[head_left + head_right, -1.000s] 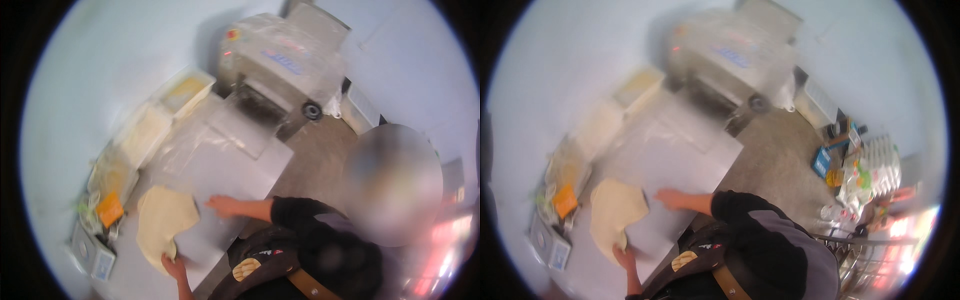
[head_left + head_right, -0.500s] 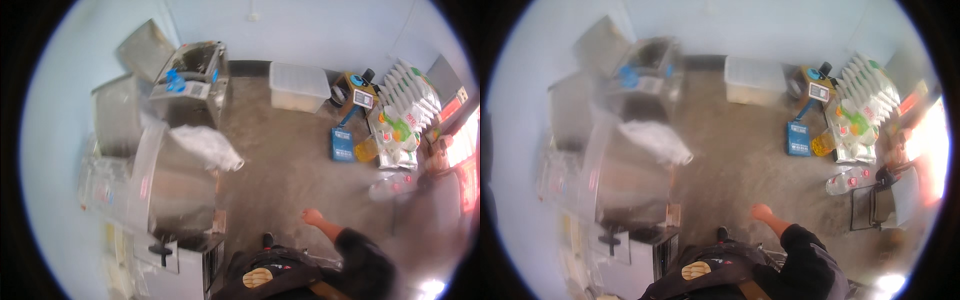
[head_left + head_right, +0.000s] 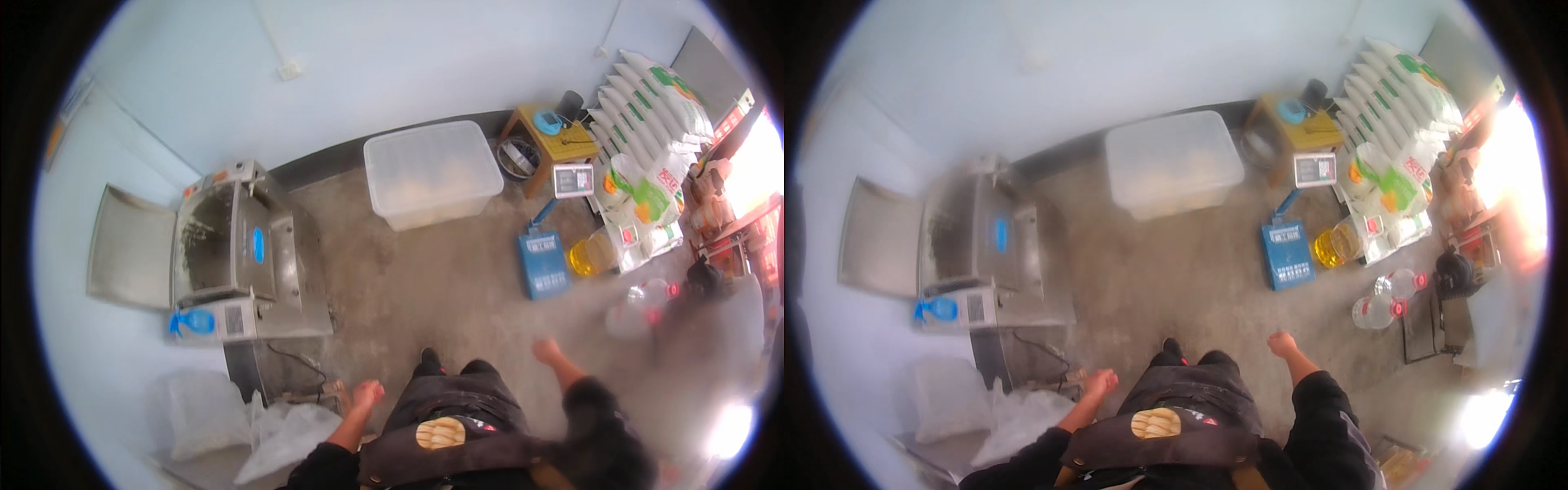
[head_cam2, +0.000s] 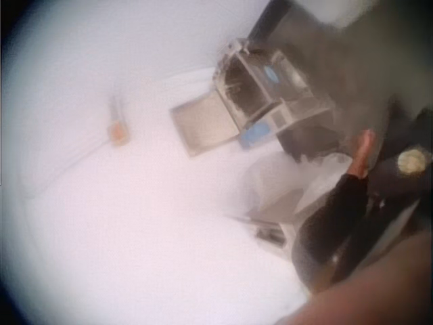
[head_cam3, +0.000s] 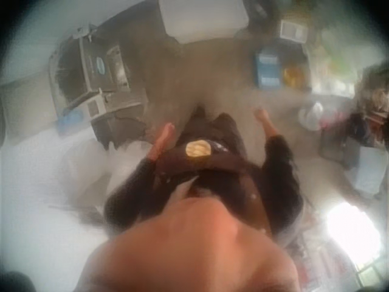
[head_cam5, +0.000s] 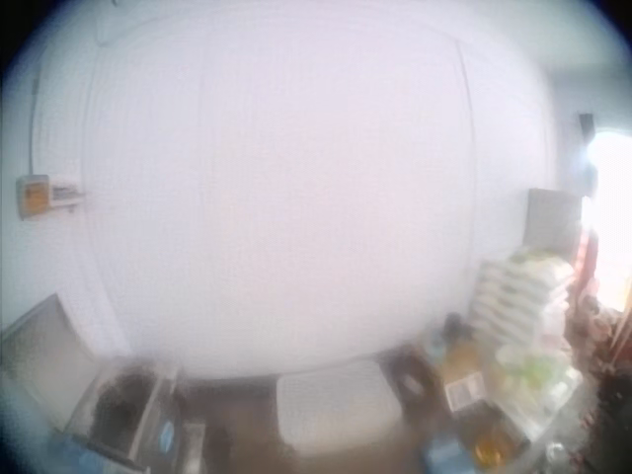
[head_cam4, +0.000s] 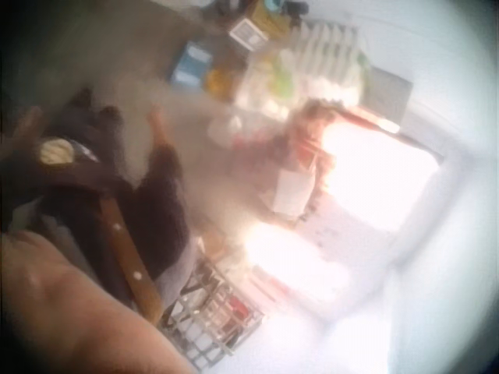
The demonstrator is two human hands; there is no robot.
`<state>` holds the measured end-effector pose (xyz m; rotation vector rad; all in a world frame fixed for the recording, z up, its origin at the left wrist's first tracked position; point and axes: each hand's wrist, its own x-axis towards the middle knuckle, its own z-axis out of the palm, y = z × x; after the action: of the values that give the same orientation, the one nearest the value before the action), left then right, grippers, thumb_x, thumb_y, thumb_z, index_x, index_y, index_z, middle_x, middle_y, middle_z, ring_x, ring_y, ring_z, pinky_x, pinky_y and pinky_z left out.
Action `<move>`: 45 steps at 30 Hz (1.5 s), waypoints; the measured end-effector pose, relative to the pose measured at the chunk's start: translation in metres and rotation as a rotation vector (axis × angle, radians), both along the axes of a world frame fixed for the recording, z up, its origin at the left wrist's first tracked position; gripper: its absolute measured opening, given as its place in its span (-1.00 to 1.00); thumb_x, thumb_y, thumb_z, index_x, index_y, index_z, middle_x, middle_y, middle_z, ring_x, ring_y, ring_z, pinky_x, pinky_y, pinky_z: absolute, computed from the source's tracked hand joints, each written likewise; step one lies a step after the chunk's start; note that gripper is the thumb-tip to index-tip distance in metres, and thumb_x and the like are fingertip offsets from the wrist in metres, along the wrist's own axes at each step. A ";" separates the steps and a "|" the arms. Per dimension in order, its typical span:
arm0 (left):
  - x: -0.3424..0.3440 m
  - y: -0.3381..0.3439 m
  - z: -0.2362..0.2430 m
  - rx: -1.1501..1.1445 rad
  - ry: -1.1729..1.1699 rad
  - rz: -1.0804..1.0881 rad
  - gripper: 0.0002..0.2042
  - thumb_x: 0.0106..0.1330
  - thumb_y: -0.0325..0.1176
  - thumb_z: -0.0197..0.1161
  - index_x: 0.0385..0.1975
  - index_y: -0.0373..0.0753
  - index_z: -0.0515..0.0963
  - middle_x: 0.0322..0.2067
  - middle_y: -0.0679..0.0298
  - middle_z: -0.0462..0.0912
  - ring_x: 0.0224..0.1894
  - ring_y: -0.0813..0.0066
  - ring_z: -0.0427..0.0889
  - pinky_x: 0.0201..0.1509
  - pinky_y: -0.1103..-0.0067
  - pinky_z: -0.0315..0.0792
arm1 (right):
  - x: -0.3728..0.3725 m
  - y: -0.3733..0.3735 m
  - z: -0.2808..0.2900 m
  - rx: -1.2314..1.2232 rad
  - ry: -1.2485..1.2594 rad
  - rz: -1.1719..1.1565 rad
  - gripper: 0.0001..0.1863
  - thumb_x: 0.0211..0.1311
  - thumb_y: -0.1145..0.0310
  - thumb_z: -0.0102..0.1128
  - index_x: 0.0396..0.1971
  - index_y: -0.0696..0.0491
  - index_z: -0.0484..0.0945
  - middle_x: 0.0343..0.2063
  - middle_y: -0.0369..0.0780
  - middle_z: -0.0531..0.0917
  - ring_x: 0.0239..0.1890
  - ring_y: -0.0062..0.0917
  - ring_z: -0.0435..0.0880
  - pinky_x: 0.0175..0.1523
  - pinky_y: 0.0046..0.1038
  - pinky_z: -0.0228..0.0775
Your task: The person handles baking trays, puts on and removes gloves, then weighs and portions dough on a digital scale. They repeatedly feed dough through a dough sheeter, folding and flattening it into a large sheet on a stainless steel worktable.
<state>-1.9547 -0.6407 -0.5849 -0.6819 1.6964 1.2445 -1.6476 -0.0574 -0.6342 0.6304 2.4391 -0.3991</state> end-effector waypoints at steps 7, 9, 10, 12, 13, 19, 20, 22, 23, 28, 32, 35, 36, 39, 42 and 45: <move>-0.334 0.242 0.020 0.002 0.345 -0.152 -0.83 0.47 -0.27 0.29 -0.11 -0.20 0.65 -0.32 0.32 0.76 -0.37 0.60 0.71 -0.35 0.64 0.52 | -0.191 0.155 -0.029 -0.017 -0.253 0.451 -0.82 0.18 0.28 0.35 -0.24 -0.04 0.76 -0.14 -0.18 0.78 0.00 -0.25 0.75 0.02 -0.21 0.63; -0.410 0.297 -0.002 -0.018 0.418 -0.172 -0.82 0.45 -0.29 0.29 -0.11 -0.24 0.65 -0.32 0.30 0.76 -0.37 0.57 0.72 -0.32 0.62 0.54 | -0.269 0.218 -0.053 -0.143 -0.248 0.059 -0.80 0.20 0.26 0.33 -0.20 -0.04 0.77 -0.11 -0.16 0.79 0.00 -0.25 0.76 0.04 -0.21 0.63; -0.445 0.322 -0.019 -0.045 0.428 -0.170 -0.82 0.44 -0.30 0.29 -0.11 -0.26 0.65 -0.32 0.29 0.76 -0.36 0.55 0.73 -0.30 0.61 0.54 | -0.311 0.251 -0.069 -0.239 -0.147 -0.309 -0.78 0.22 0.25 0.32 -0.19 -0.03 0.77 -0.10 -0.15 0.79 0.01 -0.24 0.76 0.06 -0.20 0.63; -0.513 0.374 -0.067 -0.188 0.491 -0.245 -0.73 0.41 -0.28 0.29 -0.01 -0.28 0.63 -0.23 0.20 0.77 -0.22 0.41 0.77 -0.14 0.51 0.59 | -0.411 0.332 -0.114 -0.219 0.020 -0.525 -0.74 0.23 0.23 0.30 -0.16 0.01 0.77 -0.11 -0.10 0.80 0.01 -0.21 0.76 0.10 -0.20 0.61; -0.531 0.386 -0.090 -0.302 0.427 -0.277 -0.69 0.40 -0.27 0.29 0.04 -0.30 0.62 -0.18 0.15 0.78 -0.14 0.34 0.79 -0.06 0.46 0.62 | -0.451 0.363 -0.136 -0.083 -0.021 -0.407 -0.71 0.23 0.22 0.29 -0.14 0.04 0.76 -0.12 -0.06 0.80 0.00 -0.19 0.77 0.13 -0.20 0.60; -0.622 0.474 -0.242 -0.653 0.479 -0.401 -0.42 0.40 -0.12 0.29 0.35 -0.28 0.46 0.25 -0.06 0.61 0.34 0.07 0.56 0.36 0.24 0.45 | -0.610 0.450 -0.228 0.073 0.323 -0.740 -0.35 0.18 0.35 0.25 0.33 0.06 0.40 0.16 0.11 0.59 0.22 0.07 0.57 0.30 -0.08 0.45; -0.629 0.482 -0.253 -0.732 0.483 -0.421 -0.42 0.41 -0.11 0.28 0.34 -0.29 0.46 0.22 -0.08 0.62 0.31 0.04 0.58 0.34 0.22 0.46 | -0.617 0.450 -0.232 0.020 0.297 -0.798 -0.33 0.18 0.38 0.24 0.35 0.06 0.36 0.18 0.13 0.56 0.23 0.10 0.55 0.31 -0.06 0.43; -0.639 0.492 -0.262 -0.899 0.314 -0.508 -0.43 0.42 -0.07 0.26 0.32 -0.30 0.47 0.17 -0.12 0.65 0.25 -0.04 0.62 0.31 0.19 0.49 | -0.622 0.447 -0.233 0.013 0.260 -0.842 -0.33 0.19 0.42 0.22 0.36 0.06 0.34 0.19 0.15 0.53 0.24 0.12 0.53 0.33 -0.04 0.41; -0.641 0.493 -0.259 -0.907 0.350 -0.537 -0.43 0.44 -0.06 0.25 0.31 -0.30 0.47 0.14 -0.14 0.66 0.22 -0.08 0.63 0.28 0.16 0.50 | -0.620 0.446 -0.232 0.052 0.250 -0.823 -0.36 0.20 0.44 0.21 0.33 0.08 0.36 0.17 0.15 0.54 0.23 0.13 0.53 0.32 -0.04 0.41; -0.640 0.491 -0.213 -0.825 0.455 -0.643 -0.49 0.48 -0.02 0.18 0.21 -0.32 0.51 -0.06 -0.19 0.72 0.03 -0.22 0.70 0.14 0.04 0.53 | -0.608 0.456 -0.220 0.033 0.220 -0.771 -0.44 0.26 0.46 0.19 0.28 0.16 0.38 0.18 0.11 0.55 0.21 0.13 0.54 0.32 -0.03 0.40; -0.641 0.488 -0.156 -0.856 0.599 -0.604 -0.56 0.48 -0.09 0.21 0.09 -0.37 0.55 -0.13 -0.15 0.74 -0.07 -0.18 0.72 0.02 0.07 0.55 | -0.599 0.462 -0.170 0.142 0.301 -0.615 -0.46 0.29 0.46 0.20 0.28 0.18 0.39 0.12 0.05 0.57 0.11 -0.04 0.59 0.23 -0.13 0.44; -0.662 0.497 -0.104 -0.694 0.727 -0.393 -0.61 0.48 -0.16 0.23 0.05 -0.39 0.55 -0.24 0.00 0.75 -0.21 0.09 0.74 -0.11 0.21 0.59 | -0.613 0.464 -0.090 -0.026 0.484 -0.857 -0.49 0.32 0.48 0.19 0.27 0.17 0.43 0.00 -0.06 0.60 -0.07 -0.31 0.62 0.02 -0.27 0.51; -0.672 0.498 -0.082 -0.571 0.631 -0.270 -0.63 0.48 -0.18 0.23 0.03 -0.39 0.56 -0.28 0.07 0.74 -0.25 0.22 0.73 -0.15 0.27 0.59 | -0.625 0.467 -0.058 -0.099 0.626 -0.945 -0.50 0.33 0.48 0.19 0.27 0.17 0.45 -0.03 -0.10 0.62 -0.13 -0.39 0.63 -0.04 -0.32 0.53; -0.724 0.506 -0.033 -0.362 0.423 -0.133 -0.71 0.45 -0.27 0.24 -0.01 -0.37 0.59 -0.34 0.25 0.67 -0.30 0.50 0.65 -0.23 0.41 0.57 | -0.685 0.497 0.025 -0.192 0.499 -1.018 -0.53 0.35 0.50 0.18 0.26 0.16 0.50 -0.16 -0.21 0.66 -0.33 -0.64 0.64 -0.26 -0.47 0.57; -0.809 0.523 -0.032 -0.154 0.150 0.004 -0.75 0.45 -0.28 0.27 0.00 -0.26 0.62 -0.27 0.34 0.66 -0.25 0.50 0.62 -0.24 0.46 0.53 | -0.767 0.558 0.059 -0.338 0.484 -1.071 -0.51 0.31 0.48 0.24 0.26 0.12 0.57 -0.23 -0.24 0.69 -0.41 -0.66 0.64 -0.36 -0.51 0.50; -0.902 0.544 -0.060 0.168 0.100 0.040 -0.77 0.45 -0.28 0.25 -0.01 -0.22 0.60 -0.24 0.30 0.64 -0.21 0.46 0.61 -0.19 0.45 0.55 | -0.849 0.621 0.025 -0.733 0.662 -1.343 -0.60 0.41 0.22 0.23 0.19 0.00 0.59 -0.07 -0.26 0.68 -0.16 -0.59 0.67 -0.24 -0.45 0.53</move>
<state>-2.8564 -0.0972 -0.6449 -0.5629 1.6427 1.4523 -2.4964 0.5632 -0.6096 1.8810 1.6985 -2.1338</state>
